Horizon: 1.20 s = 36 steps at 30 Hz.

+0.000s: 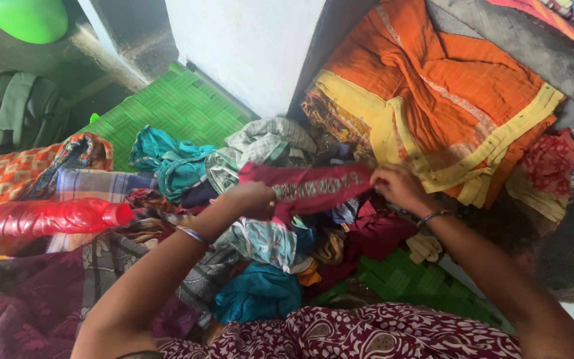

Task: The person sorts through a pile of clothing on the floor, picking up and shaking out individual items like shirts and small pieces of fabric, before placing them onto a stone shelf.

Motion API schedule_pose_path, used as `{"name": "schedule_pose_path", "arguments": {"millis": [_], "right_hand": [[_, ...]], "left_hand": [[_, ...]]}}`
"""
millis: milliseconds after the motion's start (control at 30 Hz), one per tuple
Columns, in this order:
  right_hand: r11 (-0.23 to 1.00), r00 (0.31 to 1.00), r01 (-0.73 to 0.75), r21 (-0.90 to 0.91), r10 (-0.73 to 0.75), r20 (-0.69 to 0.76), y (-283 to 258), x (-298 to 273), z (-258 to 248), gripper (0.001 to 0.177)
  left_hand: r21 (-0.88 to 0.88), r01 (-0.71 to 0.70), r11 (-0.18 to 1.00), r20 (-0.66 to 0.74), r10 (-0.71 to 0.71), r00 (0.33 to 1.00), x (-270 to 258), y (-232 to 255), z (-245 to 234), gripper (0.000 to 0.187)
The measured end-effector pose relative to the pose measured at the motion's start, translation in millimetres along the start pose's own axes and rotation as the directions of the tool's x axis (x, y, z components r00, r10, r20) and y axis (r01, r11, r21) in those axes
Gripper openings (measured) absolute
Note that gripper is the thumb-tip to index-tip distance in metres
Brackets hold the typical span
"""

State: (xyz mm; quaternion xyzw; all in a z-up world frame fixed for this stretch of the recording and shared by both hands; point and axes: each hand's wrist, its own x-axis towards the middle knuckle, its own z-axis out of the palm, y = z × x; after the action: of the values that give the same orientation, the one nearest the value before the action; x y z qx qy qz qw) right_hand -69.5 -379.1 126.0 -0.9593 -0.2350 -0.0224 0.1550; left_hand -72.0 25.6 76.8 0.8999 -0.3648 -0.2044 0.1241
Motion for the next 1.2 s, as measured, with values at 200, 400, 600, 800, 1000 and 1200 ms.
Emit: {"name": "schedule_pose_path", "arguments": {"millis": [200,400,600,800,1000,1200], "right_hand": [[1.000,0.999,0.020,0.022,-0.019,-0.047,12,-17,32,0.018],[0.975,0.971,-0.113,0.190,0.149,-0.187,20,-13,57,0.022],[0.968,0.940,-0.015,0.249,0.099,-0.328,6,-1,51,0.028],[0.975,0.895,0.215,0.054,-0.174,-0.411,-54,22,33,0.028],[0.888,0.880,0.440,0.137,-0.395,-0.265,-144,44,22,0.024],[0.845,0.847,0.529,0.081,-0.531,0.004,-205,57,64,0.018]], "left_hand": [[-0.090,0.052,0.995,-0.208,-0.070,0.976,14,-8,32,0.029],[-0.291,0.376,0.880,-0.267,-0.452,0.851,15,-6,37,0.037],[-0.439,0.268,0.858,-0.432,-0.463,0.774,16,-33,38,0.042],[-0.296,0.219,0.930,-0.652,-0.364,0.665,4,-17,39,0.070],[-0.526,0.239,0.816,-0.541,-0.538,0.647,8,-51,20,0.059],[-0.989,0.123,0.085,0.077,-0.412,0.908,6,-88,12,0.054]]}}
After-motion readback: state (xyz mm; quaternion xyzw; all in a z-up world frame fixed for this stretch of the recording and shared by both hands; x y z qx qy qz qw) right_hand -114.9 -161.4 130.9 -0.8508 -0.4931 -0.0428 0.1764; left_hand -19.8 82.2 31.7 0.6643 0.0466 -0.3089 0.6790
